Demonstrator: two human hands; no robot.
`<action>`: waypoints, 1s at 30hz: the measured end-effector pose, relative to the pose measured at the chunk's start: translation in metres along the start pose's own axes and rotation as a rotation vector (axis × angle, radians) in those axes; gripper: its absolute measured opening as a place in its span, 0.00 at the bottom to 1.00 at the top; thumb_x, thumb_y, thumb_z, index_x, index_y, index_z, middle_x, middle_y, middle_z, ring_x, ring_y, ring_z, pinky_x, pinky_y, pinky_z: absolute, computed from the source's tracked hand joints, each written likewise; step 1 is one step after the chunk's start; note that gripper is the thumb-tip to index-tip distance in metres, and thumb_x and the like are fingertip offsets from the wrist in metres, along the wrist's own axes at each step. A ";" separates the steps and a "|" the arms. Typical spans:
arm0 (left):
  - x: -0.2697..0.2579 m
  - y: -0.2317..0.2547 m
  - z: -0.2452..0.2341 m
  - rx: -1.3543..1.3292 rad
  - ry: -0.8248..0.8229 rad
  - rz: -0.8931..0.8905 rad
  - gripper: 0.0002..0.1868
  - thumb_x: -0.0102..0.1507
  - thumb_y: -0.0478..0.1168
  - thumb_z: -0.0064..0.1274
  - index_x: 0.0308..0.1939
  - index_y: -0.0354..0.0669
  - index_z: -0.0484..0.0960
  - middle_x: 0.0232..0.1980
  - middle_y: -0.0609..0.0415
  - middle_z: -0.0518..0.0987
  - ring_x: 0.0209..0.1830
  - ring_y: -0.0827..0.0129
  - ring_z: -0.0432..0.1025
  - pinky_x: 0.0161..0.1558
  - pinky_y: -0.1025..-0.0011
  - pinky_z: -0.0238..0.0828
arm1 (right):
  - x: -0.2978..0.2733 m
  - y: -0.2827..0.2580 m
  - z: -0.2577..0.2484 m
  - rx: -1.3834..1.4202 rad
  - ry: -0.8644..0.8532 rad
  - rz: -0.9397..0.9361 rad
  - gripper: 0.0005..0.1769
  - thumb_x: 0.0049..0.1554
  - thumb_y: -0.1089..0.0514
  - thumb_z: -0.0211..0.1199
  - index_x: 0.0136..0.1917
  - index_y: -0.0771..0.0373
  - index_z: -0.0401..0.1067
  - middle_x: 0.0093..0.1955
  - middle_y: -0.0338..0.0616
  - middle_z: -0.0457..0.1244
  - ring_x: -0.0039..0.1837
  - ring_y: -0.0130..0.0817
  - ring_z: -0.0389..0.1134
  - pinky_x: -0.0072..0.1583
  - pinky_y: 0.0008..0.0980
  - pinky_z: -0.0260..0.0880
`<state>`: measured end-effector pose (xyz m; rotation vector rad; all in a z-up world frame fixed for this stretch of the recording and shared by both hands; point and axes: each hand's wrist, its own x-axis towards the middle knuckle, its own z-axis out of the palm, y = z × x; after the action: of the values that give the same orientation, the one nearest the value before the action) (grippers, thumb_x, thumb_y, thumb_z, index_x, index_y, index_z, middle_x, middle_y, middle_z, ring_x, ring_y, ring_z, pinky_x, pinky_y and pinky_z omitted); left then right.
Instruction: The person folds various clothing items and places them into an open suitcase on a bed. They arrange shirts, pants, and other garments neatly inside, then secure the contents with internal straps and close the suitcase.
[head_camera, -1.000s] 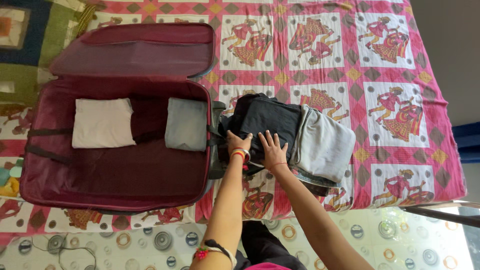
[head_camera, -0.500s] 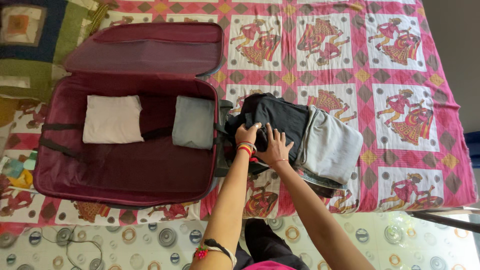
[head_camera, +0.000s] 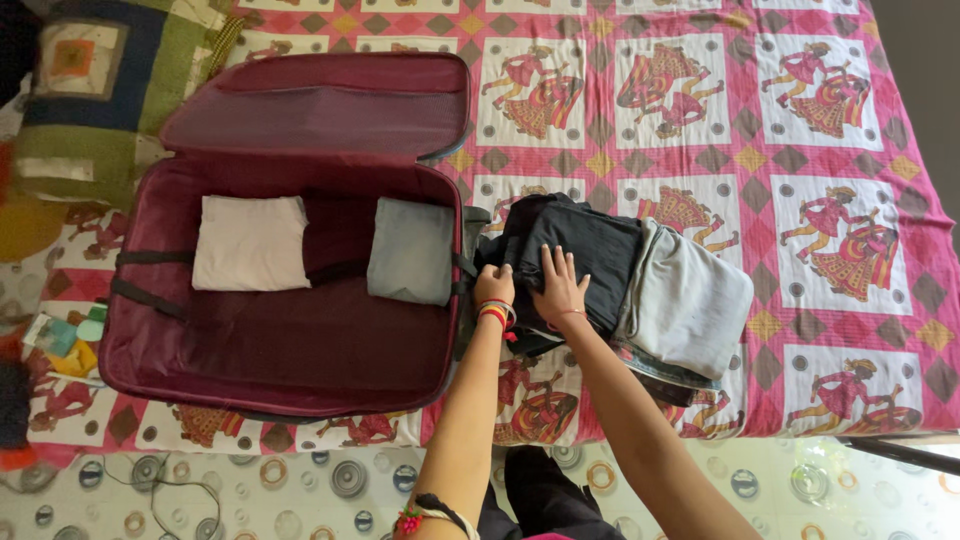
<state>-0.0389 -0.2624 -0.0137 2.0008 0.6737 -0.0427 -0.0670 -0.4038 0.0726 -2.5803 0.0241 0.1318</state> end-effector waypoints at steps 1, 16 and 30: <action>0.000 0.001 0.001 -0.060 0.014 0.016 0.23 0.60 0.56 0.54 0.34 0.37 0.81 0.35 0.41 0.83 0.38 0.45 0.79 0.45 0.54 0.74 | 0.005 0.005 0.002 0.024 -0.003 0.012 0.51 0.50 0.49 0.68 0.82 0.48 0.49 0.83 0.50 0.46 0.83 0.54 0.43 0.71 0.77 0.42; -0.011 -0.009 -0.020 0.079 -0.313 -0.015 0.24 0.52 0.48 0.68 0.43 0.33 0.83 0.44 0.39 0.84 0.48 0.49 0.79 0.52 0.57 0.72 | -0.001 0.038 -0.012 0.538 0.003 0.015 0.37 0.58 0.57 0.60 0.80 0.52 0.59 0.78 0.50 0.58 0.80 0.48 0.53 0.75 0.59 0.45; -0.015 0.044 -0.017 -0.615 -0.536 -0.261 0.12 0.60 0.41 0.61 0.40 0.36 0.80 0.31 0.48 0.83 0.21 0.69 0.76 0.24 0.72 0.74 | -0.004 0.046 0.001 0.197 0.088 0.033 0.42 0.52 0.57 0.64 0.80 0.50 0.63 0.70 0.54 0.65 0.76 0.54 0.62 0.73 0.60 0.59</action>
<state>-0.0347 -0.2713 0.0349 1.2250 0.5095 -0.4559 -0.0726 -0.4423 0.0480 -2.3874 0.1066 0.0266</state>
